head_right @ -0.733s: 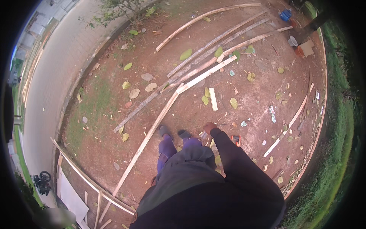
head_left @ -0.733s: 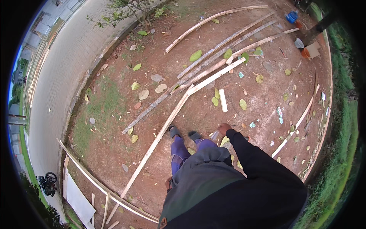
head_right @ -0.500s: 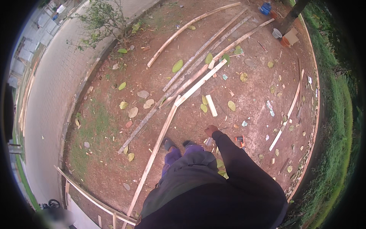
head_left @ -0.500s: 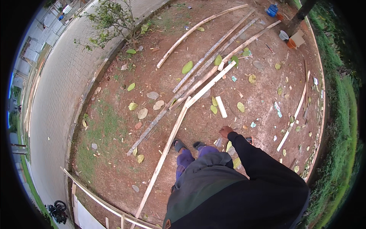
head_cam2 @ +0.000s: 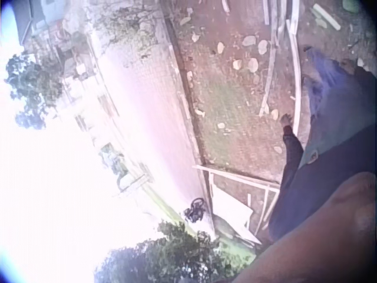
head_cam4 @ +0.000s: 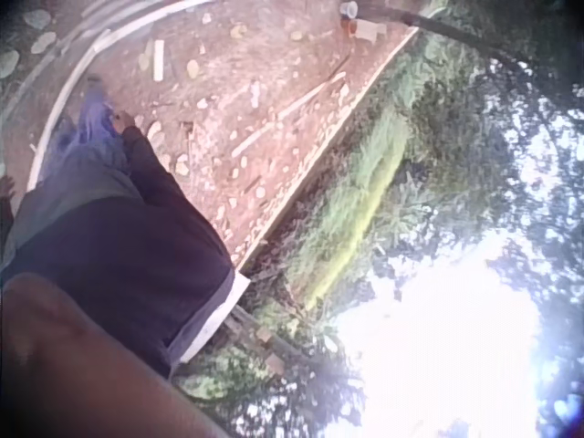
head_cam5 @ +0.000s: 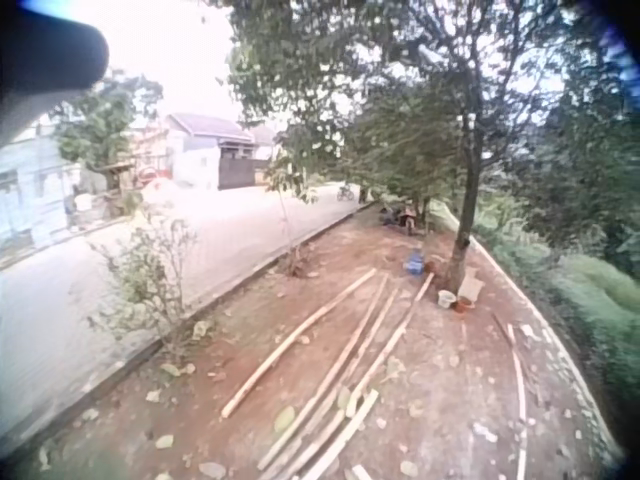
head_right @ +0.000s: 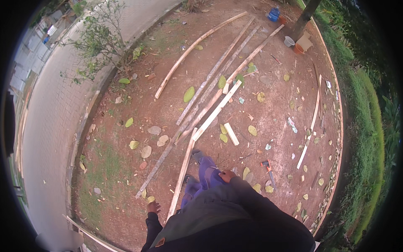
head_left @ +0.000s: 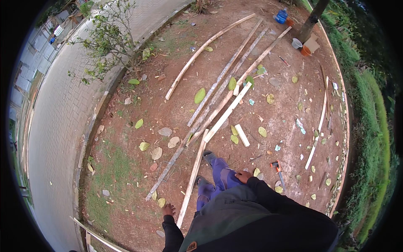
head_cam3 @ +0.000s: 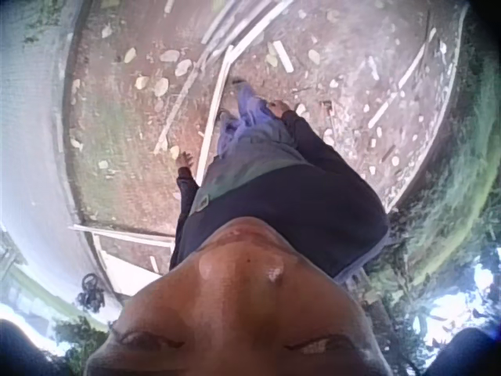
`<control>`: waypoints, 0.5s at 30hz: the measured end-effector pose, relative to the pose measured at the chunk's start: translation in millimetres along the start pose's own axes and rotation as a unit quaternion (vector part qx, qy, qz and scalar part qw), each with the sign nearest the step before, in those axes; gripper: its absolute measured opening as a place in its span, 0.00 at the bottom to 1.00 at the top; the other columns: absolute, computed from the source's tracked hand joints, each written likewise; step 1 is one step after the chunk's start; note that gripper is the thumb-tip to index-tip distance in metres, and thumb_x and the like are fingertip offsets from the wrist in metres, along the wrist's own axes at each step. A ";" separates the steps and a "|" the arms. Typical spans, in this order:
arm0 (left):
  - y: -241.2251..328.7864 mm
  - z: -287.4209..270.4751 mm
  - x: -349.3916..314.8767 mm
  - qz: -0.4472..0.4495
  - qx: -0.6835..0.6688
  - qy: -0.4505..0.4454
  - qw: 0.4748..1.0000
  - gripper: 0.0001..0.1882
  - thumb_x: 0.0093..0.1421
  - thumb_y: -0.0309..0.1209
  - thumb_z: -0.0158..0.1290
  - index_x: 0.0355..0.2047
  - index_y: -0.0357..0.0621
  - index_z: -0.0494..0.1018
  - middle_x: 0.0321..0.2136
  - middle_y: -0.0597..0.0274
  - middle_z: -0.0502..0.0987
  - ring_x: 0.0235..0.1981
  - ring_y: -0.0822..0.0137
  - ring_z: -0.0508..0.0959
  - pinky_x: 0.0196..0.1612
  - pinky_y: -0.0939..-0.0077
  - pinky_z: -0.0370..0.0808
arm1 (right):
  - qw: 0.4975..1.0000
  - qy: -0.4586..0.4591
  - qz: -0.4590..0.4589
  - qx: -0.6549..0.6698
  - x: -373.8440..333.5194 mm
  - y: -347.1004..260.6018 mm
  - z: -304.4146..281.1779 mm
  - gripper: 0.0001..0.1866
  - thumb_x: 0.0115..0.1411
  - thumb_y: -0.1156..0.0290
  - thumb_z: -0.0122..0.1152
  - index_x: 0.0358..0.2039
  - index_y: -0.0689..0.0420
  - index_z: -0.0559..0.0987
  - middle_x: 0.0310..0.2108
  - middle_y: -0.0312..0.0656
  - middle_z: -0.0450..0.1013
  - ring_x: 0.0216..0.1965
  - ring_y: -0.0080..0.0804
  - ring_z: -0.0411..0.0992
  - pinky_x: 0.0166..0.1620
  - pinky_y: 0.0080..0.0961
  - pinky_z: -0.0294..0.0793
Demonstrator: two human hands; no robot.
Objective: The person hammers nails into a large white board to attach wooden strips, then walks to gather additional wood pieces and repositions the board. The person continues hammering nails along the board's edge and adjusts the board's position on the ground.
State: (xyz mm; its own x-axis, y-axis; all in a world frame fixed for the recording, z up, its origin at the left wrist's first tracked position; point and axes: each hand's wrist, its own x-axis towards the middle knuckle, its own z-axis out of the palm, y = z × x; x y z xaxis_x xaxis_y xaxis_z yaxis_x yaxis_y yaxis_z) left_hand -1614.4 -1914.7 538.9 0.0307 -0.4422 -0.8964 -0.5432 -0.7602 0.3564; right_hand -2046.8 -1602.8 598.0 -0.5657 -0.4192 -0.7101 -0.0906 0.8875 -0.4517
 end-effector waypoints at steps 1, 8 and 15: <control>20.4 -2.4 3.6 0.005 -0.016 -0.006 1.000 0.18 0.66 0.40 0.48 0.52 0.46 0.69 0.40 0.57 0.79 0.32 0.60 0.79 0.30 0.59 0.72 | 1.000 -0.003 0.007 0.024 3.9 2.2 -1.0 0.31 0.59 0.41 0.55 0.44 0.58 0.83 0.43 0.55 0.79 0.49 0.52 0.76 0.53 0.40 0.72; 111.5 54.6 -15.6 0.074 -0.075 0.019 0.994 0.20 0.66 0.41 0.49 0.52 0.41 0.68 0.44 0.53 0.79 0.39 0.57 0.80 0.34 0.59 0.75 | 0.974 -0.187 0.089 -0.088 109.9 -4.0 -46.1 0.40 0.57 0.34 0.51 0.48 0.62 0.81 0.47 0.59 0.76 0.52 0.55 0.74 0.55 0.41 0.70; 116.7 180.1 0.0 0.020 0.041 -0.104 0.994 0.19 0.64 0.36 0.53 0.51 0.35 0.71 0.38 0.53 0.80 0.34 0.60 0.82 0.30 0.66 0.78 | 0.920 -0.318 -0.017 -0.228 129.0 -90.3 -31.7 0.33 0.58 0.42 0.54 0.57 0.52 0.75 0.57 0.61 0.68 0.59 0.57 0.68 0.58 0.52 0.66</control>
State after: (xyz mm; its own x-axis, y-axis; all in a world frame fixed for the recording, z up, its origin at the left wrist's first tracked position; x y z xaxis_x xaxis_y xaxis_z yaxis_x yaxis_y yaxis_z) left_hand -1828.9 -1917.7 533.1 -0.1612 -0.3563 -0.9204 -0.6080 -0.6987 0.3770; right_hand -2137.6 -1731.0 564.3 0.0250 -0.3465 -0.9377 -0.5152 0.7993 -0.3092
